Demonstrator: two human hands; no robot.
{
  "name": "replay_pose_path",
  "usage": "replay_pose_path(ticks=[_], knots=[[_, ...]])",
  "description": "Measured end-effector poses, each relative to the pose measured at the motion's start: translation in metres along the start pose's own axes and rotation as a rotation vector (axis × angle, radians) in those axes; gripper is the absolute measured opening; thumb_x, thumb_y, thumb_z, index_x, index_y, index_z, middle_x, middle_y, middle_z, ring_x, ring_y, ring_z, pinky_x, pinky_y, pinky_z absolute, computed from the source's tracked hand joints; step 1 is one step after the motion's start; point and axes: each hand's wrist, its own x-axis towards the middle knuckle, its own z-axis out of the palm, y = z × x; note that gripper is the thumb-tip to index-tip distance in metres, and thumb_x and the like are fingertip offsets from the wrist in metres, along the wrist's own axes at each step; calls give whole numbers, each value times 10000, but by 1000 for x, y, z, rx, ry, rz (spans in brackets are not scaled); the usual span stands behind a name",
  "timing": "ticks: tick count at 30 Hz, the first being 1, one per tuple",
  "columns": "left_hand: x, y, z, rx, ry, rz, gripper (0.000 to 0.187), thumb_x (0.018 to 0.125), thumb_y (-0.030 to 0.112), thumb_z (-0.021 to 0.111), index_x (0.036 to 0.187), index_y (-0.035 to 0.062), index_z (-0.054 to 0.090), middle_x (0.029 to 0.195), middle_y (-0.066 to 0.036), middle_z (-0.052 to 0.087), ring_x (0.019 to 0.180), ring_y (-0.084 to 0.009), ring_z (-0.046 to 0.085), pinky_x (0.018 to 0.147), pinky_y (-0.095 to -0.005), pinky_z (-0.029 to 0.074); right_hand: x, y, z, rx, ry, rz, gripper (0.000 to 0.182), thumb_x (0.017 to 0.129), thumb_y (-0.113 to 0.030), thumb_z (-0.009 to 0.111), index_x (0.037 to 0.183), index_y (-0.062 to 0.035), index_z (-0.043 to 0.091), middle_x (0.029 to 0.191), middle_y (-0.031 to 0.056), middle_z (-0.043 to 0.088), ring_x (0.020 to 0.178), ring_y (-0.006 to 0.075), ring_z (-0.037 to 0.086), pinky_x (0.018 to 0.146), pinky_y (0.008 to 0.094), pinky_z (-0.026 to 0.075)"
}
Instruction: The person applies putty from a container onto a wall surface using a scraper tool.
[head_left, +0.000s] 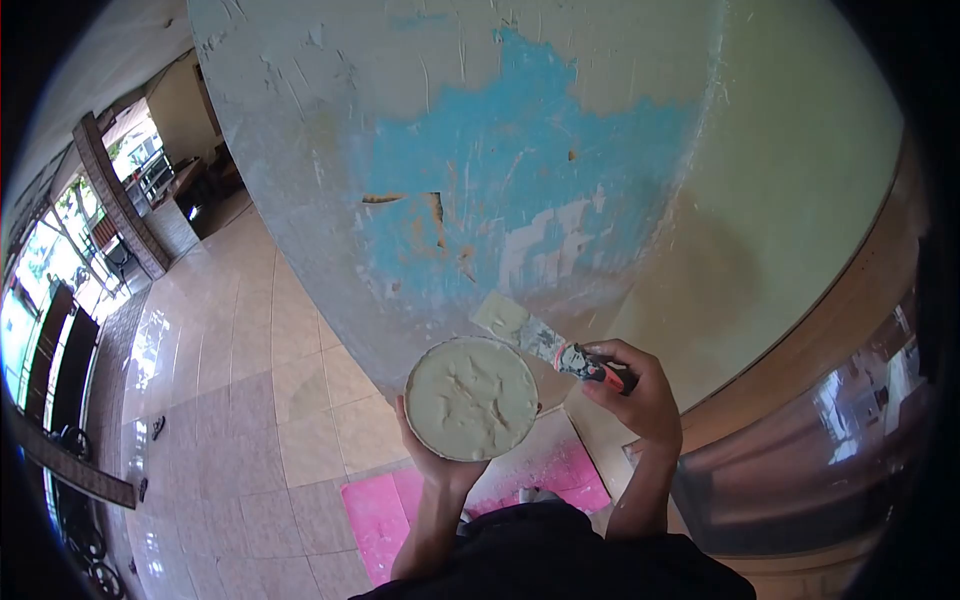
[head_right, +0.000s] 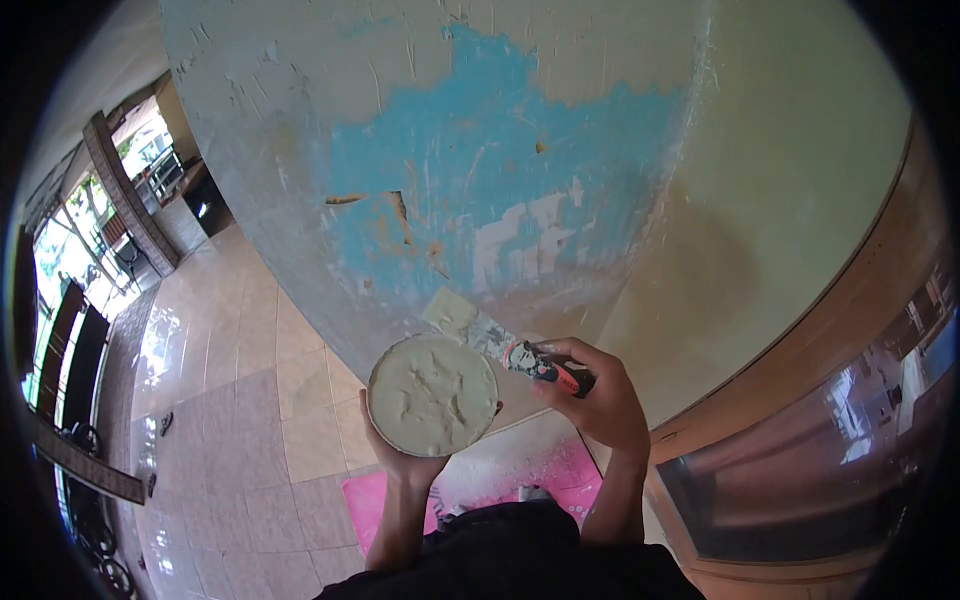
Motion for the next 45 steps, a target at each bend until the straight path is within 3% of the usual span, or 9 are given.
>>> replay_pose_path(ticks=[2,9,17,24,32,39,42,44,45], knots=[[5,-10,0,-25,19,35,743,895,640,433,1452,153,370,1489,-106,356,1355,-366,336,1096,-627,257,-1,0,-14,-72,-29,-23,298,817,-89,704,1089,16,638,827,21,662,767,53,556,684,218,465],[12,-32,7,-57,77,-3,741,887,667,414,1427,159,417,1420,-75,452,1286,-306,428,1060,-526,340,4,-21,-67,-300,-202,-130,283,705,-121,771,943,10,691,800,112,713,684,90,647,633,249,500],[14,-44,7,-100,35,-66,774,870,702,393,1434,171,408,1420,-73,446,1292,-310,418,1056,-543,330,23,-28,-80,-555,-422,-101,247,692,-165,772,905,-55,711,699,98,673,587,230,638,594,284,499],[11,-47,14,36,112,-82,822,855,737,372,1448,168,386,1440,-85,416,1298,-322,406,1054,-570,318,26,-13,-61,-545,-499,-79,242,700,-150,762,917,-57,710,716,95,681,594,217,638,607,278,494],[14,-39,12,44,99,-72,816,860,734,361,1449,170,386,1433,-87,418,1290,-317,408,1044,-573,322,18,28,-55,-196,-393,-13,245,718,-76,756,945,0,703,782,86,704,711,86,626,672,243,490],[19,-36,5,-32,39,-117,782,877,696,398,1439,152,403,1434,-99,421,1288,-328,405,1046,-563,331,2,50,-51,-58,-319,77,200,752,-23,722,938,35,678,829,57,699,743,58,596,697,235,483],[23,-35,6,-32,62,-130,777,877,691,402,1437,152,408,1431,-95,426,1287,-326,409,1048,-557,331,-1,55,-48,72,-223,48,208,734,-12,694,922,39,622,843,93,689,676,63,578,621,212,473],[25,-35,5,-35,72,-139,773,877,689,405,1433,152,413,1426,-92,433,1283,-324,416,1050,-553,331,-2,56,-48,210,-211,75,201,799,-96,677,931,25,585,789,110,666,545,60,533,477,205,417],[27,-35,3,-37,86,-129,769,877,687,408,1429,152,418,1420,-88,442,1278,-320,425,1051,-548,334,-2,57,-49,207,-207,70,201,799,-96,677,931,25,585,789,110,666,545,60,533,477,205,417]])
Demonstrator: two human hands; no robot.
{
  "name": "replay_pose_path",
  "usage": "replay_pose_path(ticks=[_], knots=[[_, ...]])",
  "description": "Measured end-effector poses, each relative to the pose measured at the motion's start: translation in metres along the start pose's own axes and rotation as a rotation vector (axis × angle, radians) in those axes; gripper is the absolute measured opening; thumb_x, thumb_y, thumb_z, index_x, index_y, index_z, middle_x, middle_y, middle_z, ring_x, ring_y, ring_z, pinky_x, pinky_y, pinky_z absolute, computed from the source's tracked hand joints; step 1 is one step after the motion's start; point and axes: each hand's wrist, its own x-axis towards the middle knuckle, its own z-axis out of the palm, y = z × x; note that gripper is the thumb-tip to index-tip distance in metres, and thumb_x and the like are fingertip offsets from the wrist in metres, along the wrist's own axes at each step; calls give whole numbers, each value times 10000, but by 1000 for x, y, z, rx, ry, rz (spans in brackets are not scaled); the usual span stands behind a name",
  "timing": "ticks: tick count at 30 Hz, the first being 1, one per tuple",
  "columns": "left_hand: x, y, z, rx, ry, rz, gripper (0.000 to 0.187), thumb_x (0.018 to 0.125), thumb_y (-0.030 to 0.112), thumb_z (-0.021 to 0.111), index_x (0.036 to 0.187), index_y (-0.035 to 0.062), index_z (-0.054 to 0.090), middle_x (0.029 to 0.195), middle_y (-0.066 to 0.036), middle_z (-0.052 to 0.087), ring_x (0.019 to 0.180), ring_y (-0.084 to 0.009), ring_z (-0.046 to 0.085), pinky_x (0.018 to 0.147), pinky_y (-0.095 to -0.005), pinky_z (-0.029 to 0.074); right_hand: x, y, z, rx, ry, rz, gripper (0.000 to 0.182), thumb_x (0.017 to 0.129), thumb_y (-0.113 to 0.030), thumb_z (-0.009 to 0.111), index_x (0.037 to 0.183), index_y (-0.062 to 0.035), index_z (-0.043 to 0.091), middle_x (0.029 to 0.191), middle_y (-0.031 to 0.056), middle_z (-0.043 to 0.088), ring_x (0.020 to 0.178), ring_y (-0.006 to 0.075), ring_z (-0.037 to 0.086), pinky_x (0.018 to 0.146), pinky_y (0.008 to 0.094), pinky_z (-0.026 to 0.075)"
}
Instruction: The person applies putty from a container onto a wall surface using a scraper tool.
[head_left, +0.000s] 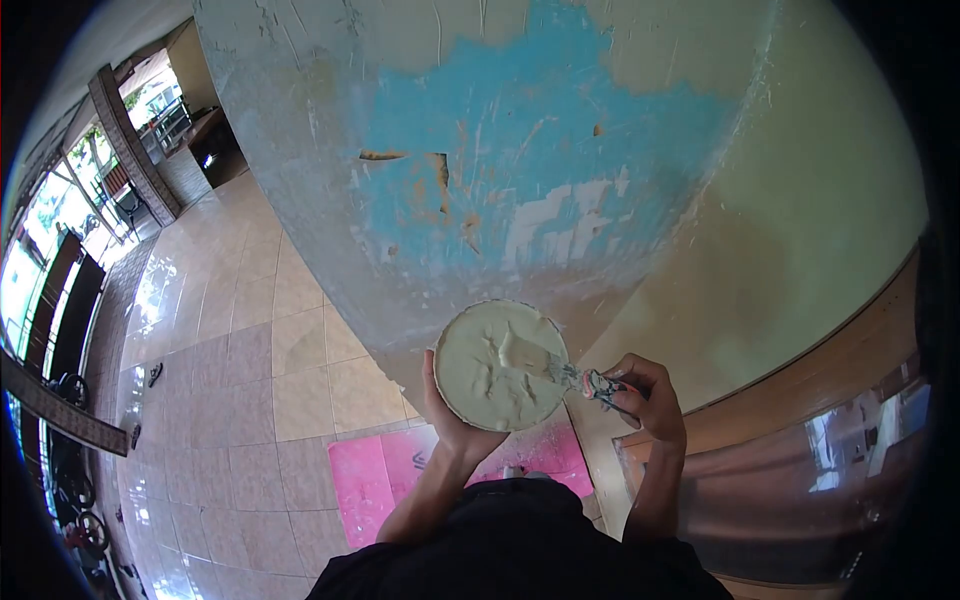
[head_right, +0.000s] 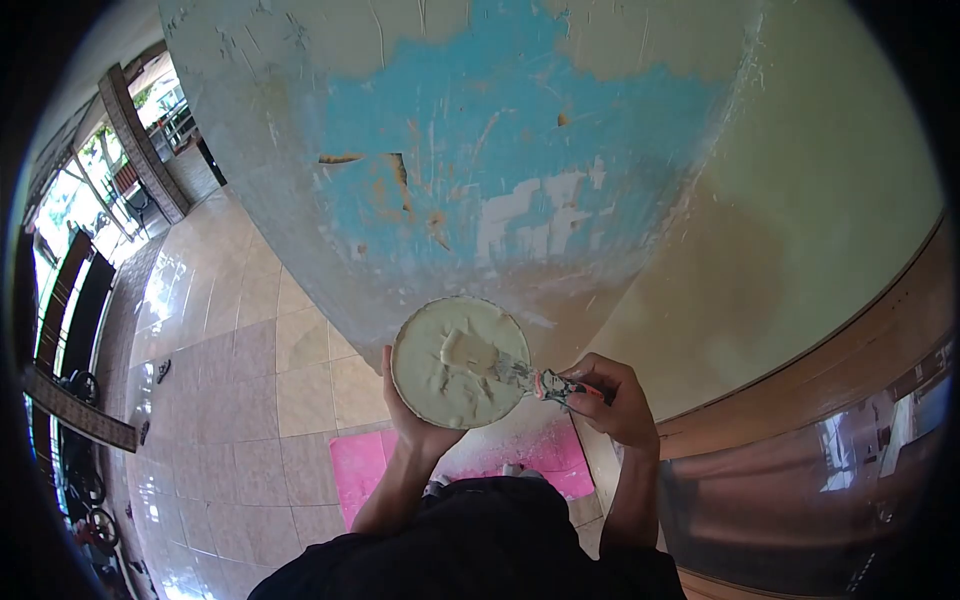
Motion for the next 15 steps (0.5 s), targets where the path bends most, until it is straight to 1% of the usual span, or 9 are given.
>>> replay_pose_path(ticks=[2,3,5,8,9,11,12,14,15], knots=[[2,1,0,-1,8,8,764,876,685,412,1425,152,423,1415,-83,451,1274,-317,434,1053,-543,337,1,2,-2,92,-37,45,247,867,-214,648,941,6,562,721,123,635,433,80,487,381,214,351],[3,1,0,9,10,9,767,872,692,406,1423,158,424,1413,-75,452,1274,-306,435,1054,-534,336,2,5,-2,90,-34,40,247,867,-214,648,941,6,562,721,123,635,433,80,487,381,214,351],[4,3,1,21,6,6,771,868,700,400,1421,164,425,1411,-66,453,1274,-295,437,1055,-526,335,3,13,-2,131,-61,32,304,895,-291,628,958,-3,556,665,127,606,388,102,477,363,228,345],[6,6,1,44,5,-1,767,870,698,401,1421,166,426,1414,-66,451,1277,-298,434,1058,-527,333,2,12,2,176,-81,62,290,914,-287,583,974,-4,558,648,132,598,377,107,481,360,226,349],[7,6,0,35,37,1,764,869,698,402,1420,169,427,1415,-65,450,1279,-299,433,1059,-528,332,3,11,2,170,-68,55,290,914,-287,583,974,-4,558,648,132,598,377,107,481,360,226,349],[9,6,0,34,52,-23,762,868,698,402,1420,172,429,1416,-65,449,1280,-300,432,1059,-529,331,1,6,1,128,-157,94,231,978,-207,476,1015,2,568,689,89,626,409,90,509,379,211,362],[8,6,1,55,41,-16,760,868,699,401,1418,175,431,1416,-62,449,1282,-299,429,1060,-528,330,1,4,1,122,-134,85,231,978,-207,476,1015,2,568,689,89,626,409,90,509,379,211,362],[11,5,2,82,20,-22,758,868,700,399,1417,177,432,1415,-60,449,1284,-297,426,1061,-526,328,0,-1,0,100,-162,204,256,964,-234,462,1031,-2,547,652,135,599,374,129,515,341,232,341],[11,5,2,49,-26,-35,734,879,683,406,1405,172,446,1395,-62,468,1268,-291,441,1052,-522,342,-1,-2,-1,113,-190,200,258,978,-229,430,1043,-1,532,655,125,604,378,138,535,317,228,317]])
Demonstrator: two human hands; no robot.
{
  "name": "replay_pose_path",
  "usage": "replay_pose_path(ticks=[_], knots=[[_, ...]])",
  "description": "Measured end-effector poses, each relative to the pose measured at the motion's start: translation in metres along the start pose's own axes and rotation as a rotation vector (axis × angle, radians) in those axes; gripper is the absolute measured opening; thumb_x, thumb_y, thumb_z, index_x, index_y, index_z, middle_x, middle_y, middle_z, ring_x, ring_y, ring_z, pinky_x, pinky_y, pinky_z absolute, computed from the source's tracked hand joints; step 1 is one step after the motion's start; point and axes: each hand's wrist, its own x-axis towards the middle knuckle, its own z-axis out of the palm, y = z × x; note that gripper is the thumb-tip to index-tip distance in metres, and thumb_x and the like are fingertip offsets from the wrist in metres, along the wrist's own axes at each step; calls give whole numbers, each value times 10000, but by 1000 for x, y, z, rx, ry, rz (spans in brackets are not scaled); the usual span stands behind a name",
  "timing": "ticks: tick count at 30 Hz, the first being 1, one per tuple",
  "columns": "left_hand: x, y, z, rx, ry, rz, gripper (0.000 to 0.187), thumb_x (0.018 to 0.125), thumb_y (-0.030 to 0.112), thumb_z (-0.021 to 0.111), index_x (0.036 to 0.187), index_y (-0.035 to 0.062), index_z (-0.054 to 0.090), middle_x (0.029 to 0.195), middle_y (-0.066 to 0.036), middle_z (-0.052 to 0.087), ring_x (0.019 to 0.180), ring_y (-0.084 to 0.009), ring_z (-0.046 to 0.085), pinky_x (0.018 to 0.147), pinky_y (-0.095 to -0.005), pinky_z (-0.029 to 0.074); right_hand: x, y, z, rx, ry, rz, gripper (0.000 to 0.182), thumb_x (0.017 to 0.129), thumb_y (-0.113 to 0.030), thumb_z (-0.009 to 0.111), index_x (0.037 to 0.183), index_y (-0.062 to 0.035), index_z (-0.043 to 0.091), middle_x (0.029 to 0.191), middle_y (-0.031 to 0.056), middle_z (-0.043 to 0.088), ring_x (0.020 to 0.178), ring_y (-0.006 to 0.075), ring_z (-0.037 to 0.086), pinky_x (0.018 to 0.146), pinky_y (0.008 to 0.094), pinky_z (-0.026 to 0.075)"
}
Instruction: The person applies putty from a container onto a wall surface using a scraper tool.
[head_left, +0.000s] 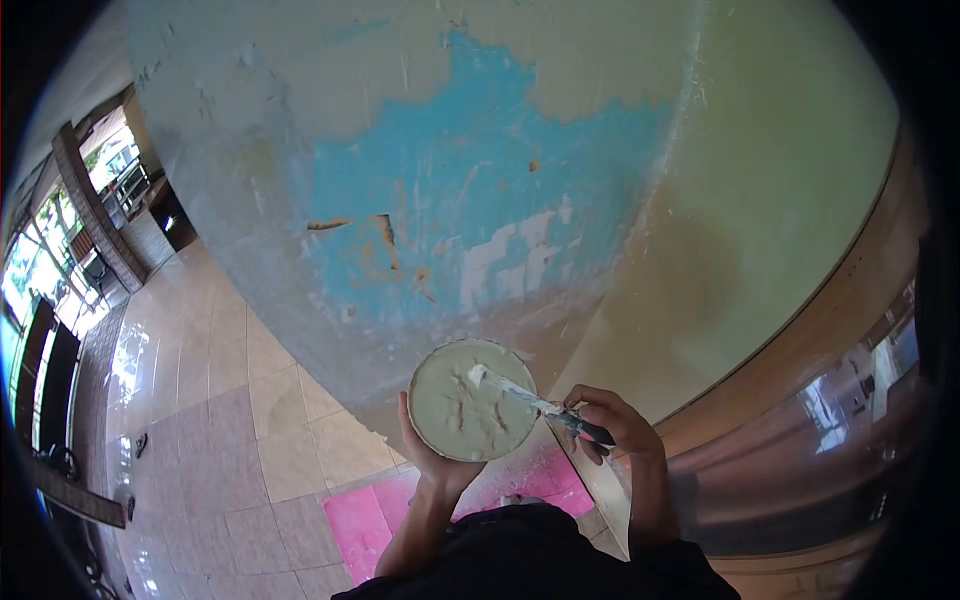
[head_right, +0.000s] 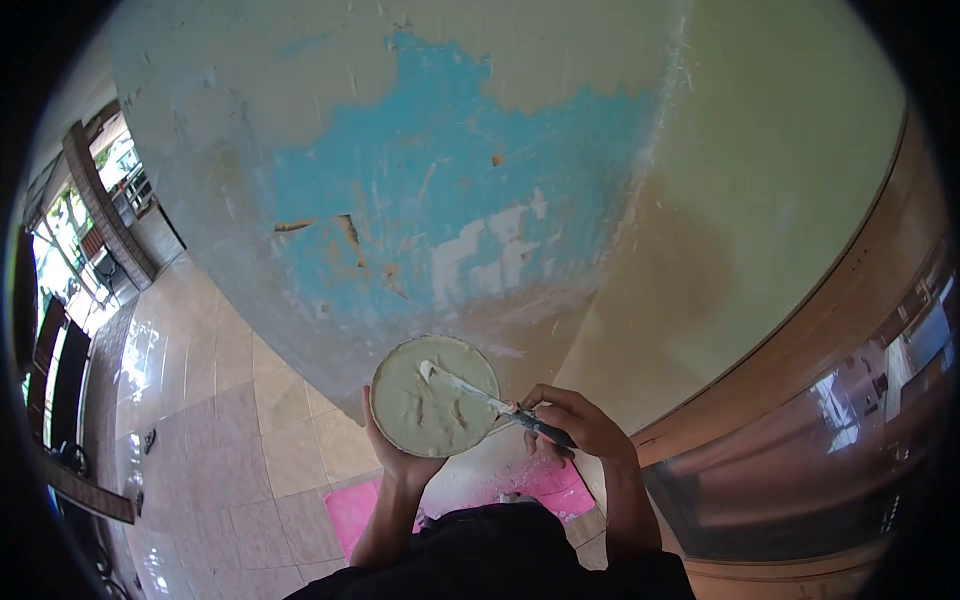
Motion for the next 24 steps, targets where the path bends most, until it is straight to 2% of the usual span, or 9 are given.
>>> replay_pose_path(ticks=[3,6,7,9,13,15,19,21,24], knots=[[4,-3,2,-20,-13,-8,706,891,662,416,1392,167,462,1372,-61,490,1245,-284,458,1041,-514,359,-5,-8,-3,102,-63,91,274,1029,-244,355,1030,-14,504,723,98,620,433,123,567,334,215,358],[10,-8,4,13,15,-13,729,881,680,407,1405,175,447,1386,-59,475,1261,-283,443,1051,-510,344,-8,-11,-9,148,-91,103,300,1035,-271,342,1023,-13,496,742,98,608,420,119,545,318,209,327],[12,-9,5,35,10,-18,755,870,700,397,1419,183,430,1404,-57,457,1283,-285,425,1063,-509,328,-9,-7,-13,152,-90,105,300,1035,-271,342,1023,-13,496,742,98,608,420,119,545,318,209,327],[17,-12,7,29,5,-35,757,870,700,396,1419,180,430,1406,-57,455,1285,-284,424,1065,-507,327,-9,3,-24,205,-127,57,393,1020,-370,390,1051,12,477,746,152,601,341,132,481,265,221,253],[26,-20,12,-27,10,-44,710,893,666,408,1396,168,457,1382,-63,484,1248,-292,464,1030,-518,371,-14,-1,-32,195,-48,52,386,1015,-378,427,1066,2,474,759,132,584,363,113,450,301,211,260],[29,-24,16,-7,-1,-44,717,891,669,405,1401,167,451,1388,-66,479,1245,-296,466,1028,-519,372,-14,1,-41,87,-5,-83,257,1024,-263,444,1100,-28,516,787,32,551,510,49,443,433,180,331],[36,-33,18,-13,-11,-49,737,888,678,397,1412,160,435,1402,-74,464,1247,-302,464,1028,-522,372,-16,1,-44,-3,96,-144,190,976,-164,543,1112,-33,529,821,15,548,609,41,425,544,178,353],[40,-39,20,-11,-26,-36,736,889,677,397,1410,159,439,1394,-76,471,1243,-303,467,1027,-523,372,-16,3,-46,-310,279,-241,225,896,-78,641,1086,-20,534,827,9,539,685,55,471,625,192,396],[45,-48,19,7,-11,-12,761,876,692,399,1417,157,431,1397,-72,471,1258,-296,456,1046,-519,350,-14,-2,-46,-453,357,-321,296,829,-44,710,1067,-22,536,840,12,550,721,73,514,655,215,432]])
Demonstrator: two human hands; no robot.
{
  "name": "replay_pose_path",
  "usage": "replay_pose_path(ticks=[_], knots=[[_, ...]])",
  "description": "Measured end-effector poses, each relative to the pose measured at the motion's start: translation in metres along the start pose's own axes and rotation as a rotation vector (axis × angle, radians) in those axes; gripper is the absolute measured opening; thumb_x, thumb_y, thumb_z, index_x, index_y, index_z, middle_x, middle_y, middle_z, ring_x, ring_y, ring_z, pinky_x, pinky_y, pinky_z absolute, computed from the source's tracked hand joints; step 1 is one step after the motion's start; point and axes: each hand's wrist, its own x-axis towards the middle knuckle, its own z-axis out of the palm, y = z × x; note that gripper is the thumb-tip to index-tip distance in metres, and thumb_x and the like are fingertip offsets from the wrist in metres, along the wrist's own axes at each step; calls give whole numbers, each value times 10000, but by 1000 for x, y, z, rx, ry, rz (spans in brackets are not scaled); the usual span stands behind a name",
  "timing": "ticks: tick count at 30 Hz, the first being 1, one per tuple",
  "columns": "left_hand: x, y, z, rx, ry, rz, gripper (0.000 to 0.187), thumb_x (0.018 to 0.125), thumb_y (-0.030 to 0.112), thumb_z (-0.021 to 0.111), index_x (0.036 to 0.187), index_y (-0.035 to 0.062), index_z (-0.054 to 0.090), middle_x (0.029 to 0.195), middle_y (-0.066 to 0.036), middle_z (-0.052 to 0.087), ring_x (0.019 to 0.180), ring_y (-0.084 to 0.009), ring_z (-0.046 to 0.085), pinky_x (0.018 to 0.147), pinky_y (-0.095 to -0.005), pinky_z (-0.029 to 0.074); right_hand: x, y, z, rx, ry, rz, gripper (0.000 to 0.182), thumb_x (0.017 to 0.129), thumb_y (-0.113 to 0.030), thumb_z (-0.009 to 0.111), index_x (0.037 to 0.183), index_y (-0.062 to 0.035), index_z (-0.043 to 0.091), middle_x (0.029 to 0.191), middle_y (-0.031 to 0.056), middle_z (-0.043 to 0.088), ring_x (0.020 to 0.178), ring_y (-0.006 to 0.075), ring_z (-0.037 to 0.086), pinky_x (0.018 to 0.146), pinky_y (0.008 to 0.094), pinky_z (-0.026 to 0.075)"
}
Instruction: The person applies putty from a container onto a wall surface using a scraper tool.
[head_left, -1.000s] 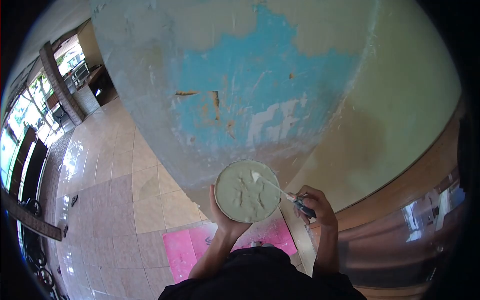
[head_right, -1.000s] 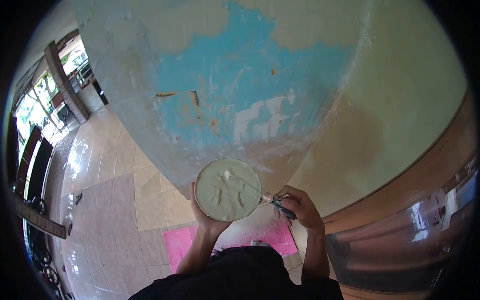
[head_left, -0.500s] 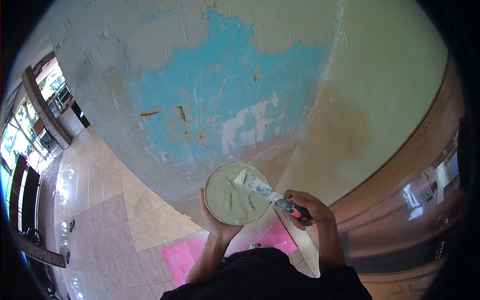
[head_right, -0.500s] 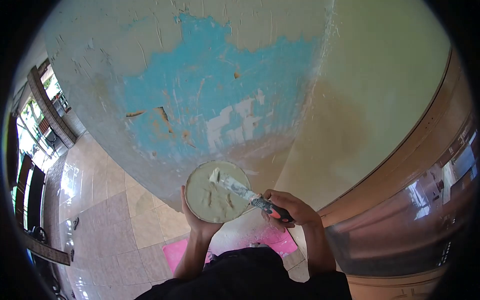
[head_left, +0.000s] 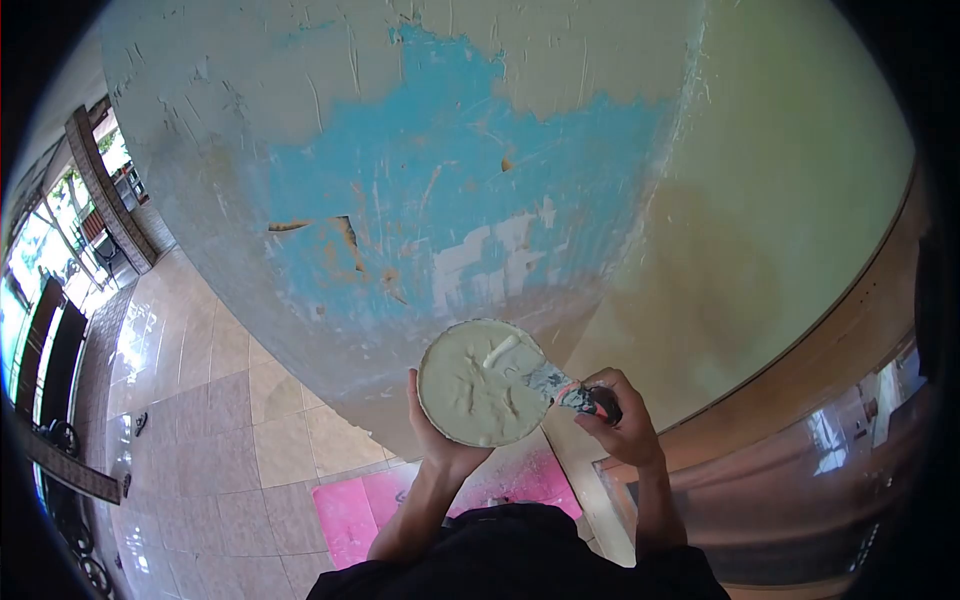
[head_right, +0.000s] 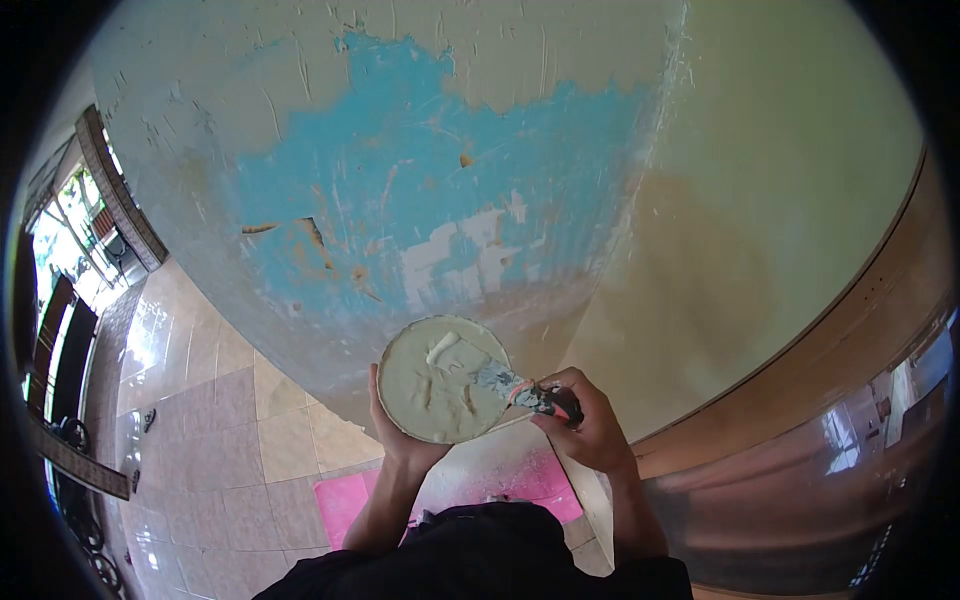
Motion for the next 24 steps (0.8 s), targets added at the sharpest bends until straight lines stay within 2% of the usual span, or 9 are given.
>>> replay_pose_path(ticks=[4,6,10,16,18,19,21,22,24], knots=[[8,-15,-5,23,11,35,779,865,703,402,1425,161,426,1406,-58,470,1276,-286,446,1066,-509,332,3,17,-7,39,36,-42,319,801,-20,728,1056,-25,535,879,27,567,765,76,541,674,225,451],[12,-21,-8,19,25,52,776,866,701,402,1424,163,426,1408,-58,468,1279,-288,444,1068,-508,333,9,26,-10,-31,89,-254,321,808,-26,724,1064,-32,531,942,48,579,759,77,549,651,229,453],[18,-33,-15,15,14,86,728,896,654,405,1428,157,418,1438,-82,438,1318,-319,407,1097,-547,300,21,38,-19,155,191,-109,331,831,-37,708,1097,-38,511,974,46,568,793,82,553,682,227,451],[24,-44,-29,-125,-38,78,761,883,651,426,1454,151,365,1483,-103,360,1354,-375,336,1091,-652,245,118,27,-82,204,478,-406,304,981,-138,530,1241,-24,419,1082,60,539,957,103,485,849,267,407],[24,-49,-31,22,-22,149,763,878,656,431,1448,153,370,1485,-104,351,1349,-384,337,1076,-675,249,162,28,-110,68,591,-560,325,993,-118,496,1290,-73,372,978,2,497,755,68,422,646,206,388],[25,-50,-33,30,-35,151,763,878,656,431,1448,153,370,1485,-104,351,1349,-384,337,1076,-675,249,186,31,-122,70,596,-574,325,993,-118,496,1290,-73,372,978,2,497,755,68,422,646,206,388],[25,-50,-35,-26,21,203,766,876,658,432,1448,152,368,1480,-106,353,1349,-382,333,1081,-670,249,224,31,-140,-130,841,-739,327,983,-120,526,1284,-54,417,1006,29,532,817,119,494,734,265,447],[24,-51,-34,-72,38,203,766,878,660,426,1447,151,367,1474,-107,353,1350,-379,328,1085,-667,248,236,28,-145,-126,847,-745,327,983,-120,526,1284,-54,417,1006,29,532,817,119,494,734,265,447],[21,-53,-30,-33,27,221,759,882,659,421,1445,153,370,1472,-105,354,1350,-375,327,1083,-670,247,253,21,-148,-187,1002,-633,288,934,-43,569,1211,-11,497,1097,119,573,1005,236,570,903,339,445]])
